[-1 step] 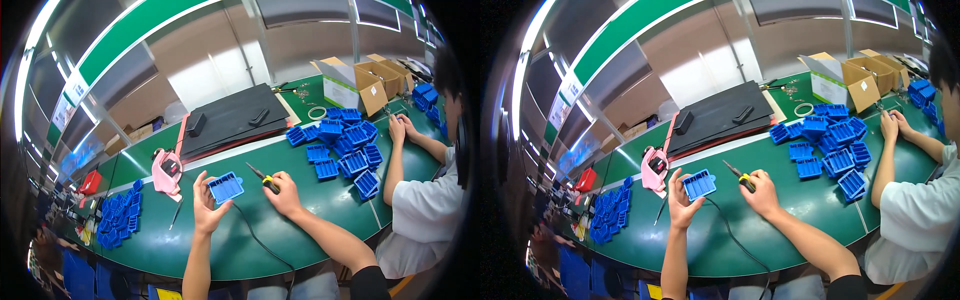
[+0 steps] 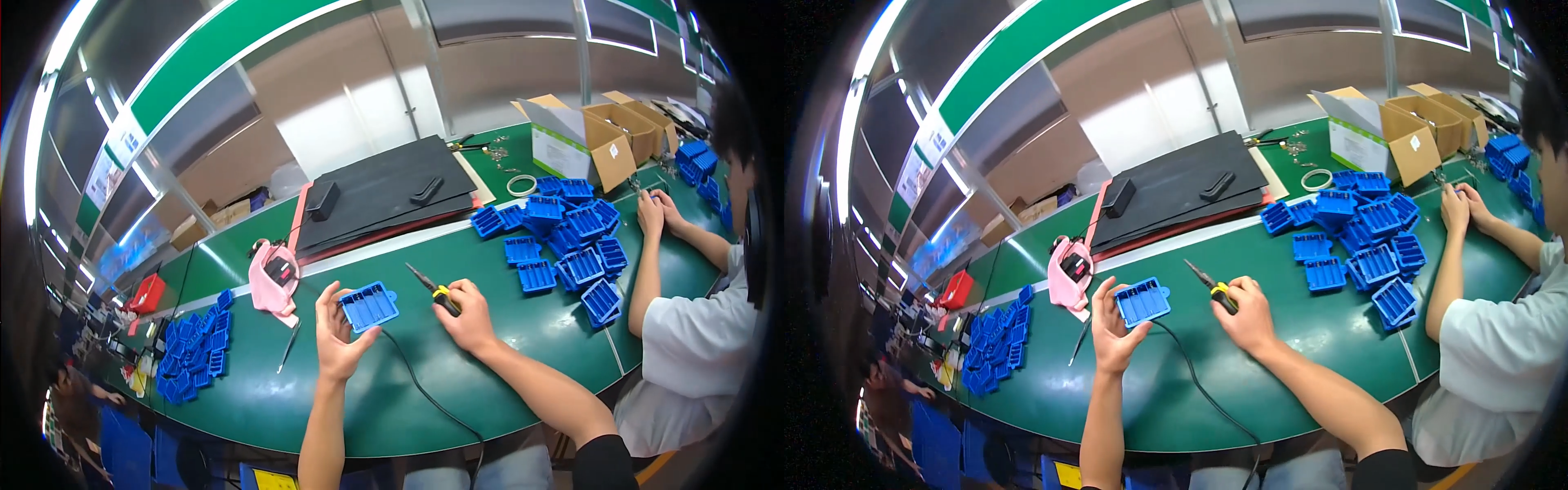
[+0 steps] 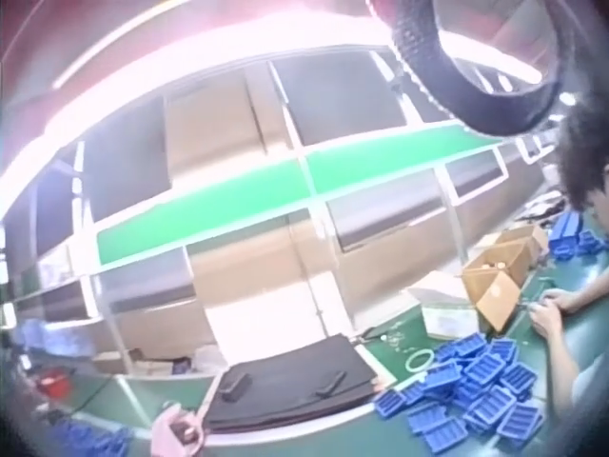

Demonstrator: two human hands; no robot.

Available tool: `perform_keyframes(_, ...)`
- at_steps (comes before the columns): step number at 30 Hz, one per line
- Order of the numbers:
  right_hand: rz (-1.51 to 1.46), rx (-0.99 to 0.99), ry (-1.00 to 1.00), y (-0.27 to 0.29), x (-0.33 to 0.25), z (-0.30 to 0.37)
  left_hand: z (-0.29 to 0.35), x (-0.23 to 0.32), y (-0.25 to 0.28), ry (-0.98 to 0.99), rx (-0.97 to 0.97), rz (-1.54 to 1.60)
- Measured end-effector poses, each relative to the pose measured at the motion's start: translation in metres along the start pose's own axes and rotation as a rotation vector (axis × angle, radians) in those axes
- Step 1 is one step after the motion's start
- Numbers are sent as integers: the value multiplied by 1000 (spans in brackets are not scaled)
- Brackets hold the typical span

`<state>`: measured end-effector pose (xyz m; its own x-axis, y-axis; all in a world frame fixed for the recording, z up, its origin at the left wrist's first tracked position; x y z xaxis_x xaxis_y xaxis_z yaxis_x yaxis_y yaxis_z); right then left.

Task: Soldering electrical wires onto blue plastic housing units at a factory workbench.

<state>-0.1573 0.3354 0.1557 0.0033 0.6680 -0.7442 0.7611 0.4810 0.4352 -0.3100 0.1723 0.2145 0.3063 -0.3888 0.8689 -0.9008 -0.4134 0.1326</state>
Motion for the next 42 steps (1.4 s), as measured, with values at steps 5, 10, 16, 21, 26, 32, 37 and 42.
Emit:
perform_keyframes(5,-116,-18,-37,-6,1,1,19,-12,24,25,83,-24)
perform_keyframes(10,-160,-38,-32,-7,-11,3,20,12,17,-40,71,-464)
perform_keyframes(16,-133,-74,18,-12,-8,7,23,14,18,-89,167,-462)
perform_keyframes(21,-170,-114,19,-10,-11,4,22,29,9,-136,124,-805)
perform_keyframes(26,41,-158,180,-2,-27,6,23,25,9,-124,89,-890)
perform_keyframes(32,-90,-272,148,-15,-37,7,24,25,18,-68,229,-814)
perform_keyframes(37,-334,-349,48,-29,-31,10,25,23,22,-116,202,-817)
perform_keyframes(42,-649,-522,-180,-60,-23,29,27,34,23,-159,285,-830)
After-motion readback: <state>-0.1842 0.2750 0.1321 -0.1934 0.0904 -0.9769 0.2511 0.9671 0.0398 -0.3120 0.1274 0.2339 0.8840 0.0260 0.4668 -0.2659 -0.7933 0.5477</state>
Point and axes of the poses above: each hand's wrist, its own z-axis away from the middle knuckle, its own y-axis out of the back of the hand, x = y × z, the point moved 9 cm from there along -z, towards the middle knuckle, and after that the axes turned 14 degrees about -x, right-handed, at the moved point
